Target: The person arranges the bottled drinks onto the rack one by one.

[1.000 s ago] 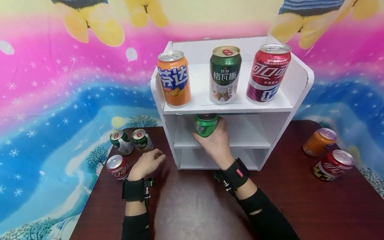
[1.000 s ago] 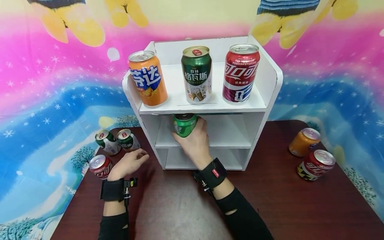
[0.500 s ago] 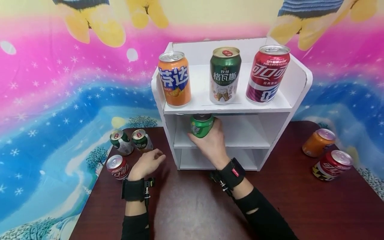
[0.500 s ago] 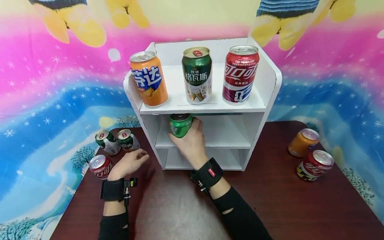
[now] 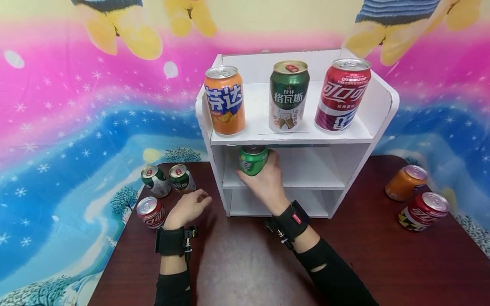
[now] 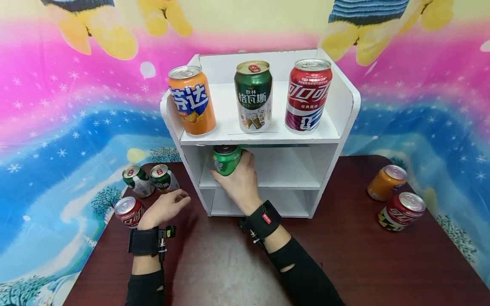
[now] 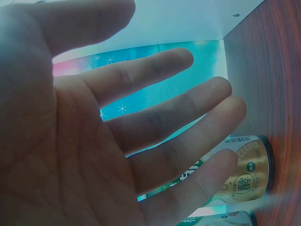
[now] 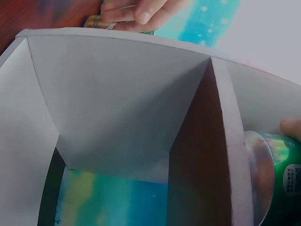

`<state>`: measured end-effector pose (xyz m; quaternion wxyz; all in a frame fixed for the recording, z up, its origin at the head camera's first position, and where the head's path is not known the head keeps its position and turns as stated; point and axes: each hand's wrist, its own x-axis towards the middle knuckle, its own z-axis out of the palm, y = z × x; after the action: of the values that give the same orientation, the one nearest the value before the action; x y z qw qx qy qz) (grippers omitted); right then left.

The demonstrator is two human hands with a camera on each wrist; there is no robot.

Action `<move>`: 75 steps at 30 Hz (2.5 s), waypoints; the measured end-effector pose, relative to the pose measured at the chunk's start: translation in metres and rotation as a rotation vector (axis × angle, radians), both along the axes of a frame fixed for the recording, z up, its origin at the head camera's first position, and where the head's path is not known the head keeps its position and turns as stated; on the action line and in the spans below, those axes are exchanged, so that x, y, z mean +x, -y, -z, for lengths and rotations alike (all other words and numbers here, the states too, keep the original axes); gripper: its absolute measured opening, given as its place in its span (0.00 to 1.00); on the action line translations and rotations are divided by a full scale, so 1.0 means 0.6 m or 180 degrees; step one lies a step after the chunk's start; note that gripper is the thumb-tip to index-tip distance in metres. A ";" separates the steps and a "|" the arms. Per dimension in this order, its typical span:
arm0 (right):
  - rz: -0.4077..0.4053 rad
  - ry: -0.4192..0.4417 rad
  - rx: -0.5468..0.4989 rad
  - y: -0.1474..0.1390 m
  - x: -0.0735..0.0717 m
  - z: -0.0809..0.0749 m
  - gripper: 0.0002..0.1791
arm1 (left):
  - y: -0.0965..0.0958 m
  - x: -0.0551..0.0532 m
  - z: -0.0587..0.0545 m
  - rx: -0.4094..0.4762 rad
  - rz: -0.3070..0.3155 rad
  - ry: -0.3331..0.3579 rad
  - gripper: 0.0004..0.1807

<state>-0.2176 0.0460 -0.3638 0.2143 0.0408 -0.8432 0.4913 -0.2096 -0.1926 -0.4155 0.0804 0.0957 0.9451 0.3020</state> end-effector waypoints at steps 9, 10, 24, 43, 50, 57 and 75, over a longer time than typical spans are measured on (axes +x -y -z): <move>-0.0207 0.0000 -0.0041 -0.004 -0.004 0.002 0.54 | 0.000 0.000 -0.002 -0.0002 0.0007 0.0006 0.17; -0.0233 0.0000 -0.0033 -0.004 -0.004 0.002 0.53 | 0.000 0.001 -0.002 0.0001 0.0004 0.0003 0.17; -0.0723 0.0064 -0.0200 -0.015 -0.013 0.003 0.48 | 0.002 0.001 -0.003 -0.0005 -0.0006 0.0013 0.18; -0.0262 -0.0029 -0.0115 0.002 -0.003 0.021 0.54 | 0.005 0.003 -0.004 -0.0011 -0.0034 0.0028 0.17; -0.0297 0.0006 -0.0120 -0.001 -0.004 0.022 0.51 | 0.005 0.004 -0.003 -0.0001 -0.0018 0.0003 0.17; -0.0440 0.0152 -0.0156 -0.009 -0.006 0.020 0.49 | 0.006 0.001 0.000 -0.0010 -0.0021 0.0018 0.18; -0.0347 0.0190 -0.0250 -0.005 -0.002 0.016 0.54 | 0.009 -0.002 0.003 -0.0005 -0.0035 0.0042 0.19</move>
<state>-0.2188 0.0488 -0.3733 0.1634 0.0636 -0.8258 0.5359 -0.2106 -0.1979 -0.4172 0.0850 0.0884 0.9453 0.3024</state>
